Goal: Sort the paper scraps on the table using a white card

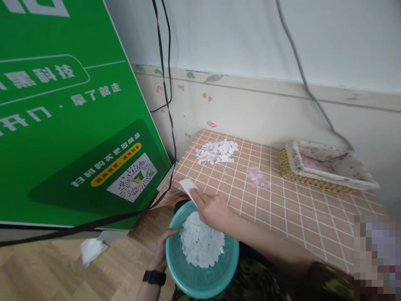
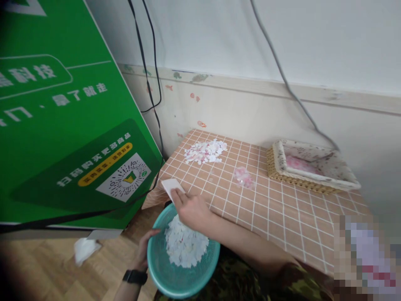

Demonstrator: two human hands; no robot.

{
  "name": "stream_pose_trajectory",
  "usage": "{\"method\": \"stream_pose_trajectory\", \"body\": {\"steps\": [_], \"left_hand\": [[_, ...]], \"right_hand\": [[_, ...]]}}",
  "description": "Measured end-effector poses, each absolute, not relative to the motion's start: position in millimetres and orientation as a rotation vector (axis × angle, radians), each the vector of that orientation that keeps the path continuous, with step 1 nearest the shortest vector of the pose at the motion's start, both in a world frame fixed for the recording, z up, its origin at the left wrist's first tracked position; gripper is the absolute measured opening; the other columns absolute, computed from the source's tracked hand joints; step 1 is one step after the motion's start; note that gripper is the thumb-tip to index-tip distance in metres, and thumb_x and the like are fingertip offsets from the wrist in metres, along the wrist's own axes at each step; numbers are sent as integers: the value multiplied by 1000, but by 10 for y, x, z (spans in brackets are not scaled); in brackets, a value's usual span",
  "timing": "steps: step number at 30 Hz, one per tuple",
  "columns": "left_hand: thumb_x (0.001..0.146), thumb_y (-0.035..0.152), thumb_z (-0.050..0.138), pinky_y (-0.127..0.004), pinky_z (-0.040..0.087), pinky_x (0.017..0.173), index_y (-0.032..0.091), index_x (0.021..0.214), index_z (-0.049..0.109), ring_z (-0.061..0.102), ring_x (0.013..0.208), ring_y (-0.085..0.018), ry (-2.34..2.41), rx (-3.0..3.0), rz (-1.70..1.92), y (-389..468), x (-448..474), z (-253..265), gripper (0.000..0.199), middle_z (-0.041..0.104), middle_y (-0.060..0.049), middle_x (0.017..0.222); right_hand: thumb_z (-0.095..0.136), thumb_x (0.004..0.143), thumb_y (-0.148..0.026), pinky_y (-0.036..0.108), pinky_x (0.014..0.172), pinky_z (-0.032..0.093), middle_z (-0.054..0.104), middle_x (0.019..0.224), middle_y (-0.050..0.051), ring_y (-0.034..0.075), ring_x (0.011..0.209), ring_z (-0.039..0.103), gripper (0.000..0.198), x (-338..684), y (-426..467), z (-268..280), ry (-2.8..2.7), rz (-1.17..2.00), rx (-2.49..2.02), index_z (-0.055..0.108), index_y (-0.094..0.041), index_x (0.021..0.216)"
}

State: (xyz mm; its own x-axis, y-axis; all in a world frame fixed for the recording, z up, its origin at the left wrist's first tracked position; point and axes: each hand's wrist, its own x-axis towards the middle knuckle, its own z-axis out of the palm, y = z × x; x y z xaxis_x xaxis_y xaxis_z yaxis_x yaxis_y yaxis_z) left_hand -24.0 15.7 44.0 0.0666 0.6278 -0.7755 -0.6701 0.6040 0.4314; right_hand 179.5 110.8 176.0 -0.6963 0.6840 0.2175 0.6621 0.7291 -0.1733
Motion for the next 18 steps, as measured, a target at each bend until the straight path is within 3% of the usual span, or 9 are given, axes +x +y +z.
{"method": "stream_pose_trajectory", "body": {"steps": [7, 12, 18], "left_hand": [[67, 22, 65, -32, 50, 52, 11, 71, 71, 64, 50, -21, 1109, -45, 943, 162, -125, 358, 13, 72, -9, 59], [68, 23, 65, -32, 51, 53, 11, 69, 70, 64, 50, -21, 1115, -69, 940, 146, -99, 312, 13, 71, -9, 58], [68, 21, 64, -32, 50, 49, 9, 70, 70, 63, 46, -21, 1124, -66, 931, 132, -74, 297, 13, 71, -9, 55]], "right_hand": [[37, 85, -11, 34, 63, 52, 50, 132, 22, 25, 85, 65, 51, 1699, 1304, 1697, -2640, -70, -1449, 38, -6, 135], [36, 83, -7, 35, 64, 52, 49, 134, 19, 24, 82, 66, 55, 2108, 1406, 1681, -2519, -133, -1702, 38, -9, 138], [40, 83, -13, 36, 67, 49, 61, 120, 16, 25, 75, 66, 55, 2688, 1361, 1583, -2210, -120, -1991, 41, -15, 138]]}}
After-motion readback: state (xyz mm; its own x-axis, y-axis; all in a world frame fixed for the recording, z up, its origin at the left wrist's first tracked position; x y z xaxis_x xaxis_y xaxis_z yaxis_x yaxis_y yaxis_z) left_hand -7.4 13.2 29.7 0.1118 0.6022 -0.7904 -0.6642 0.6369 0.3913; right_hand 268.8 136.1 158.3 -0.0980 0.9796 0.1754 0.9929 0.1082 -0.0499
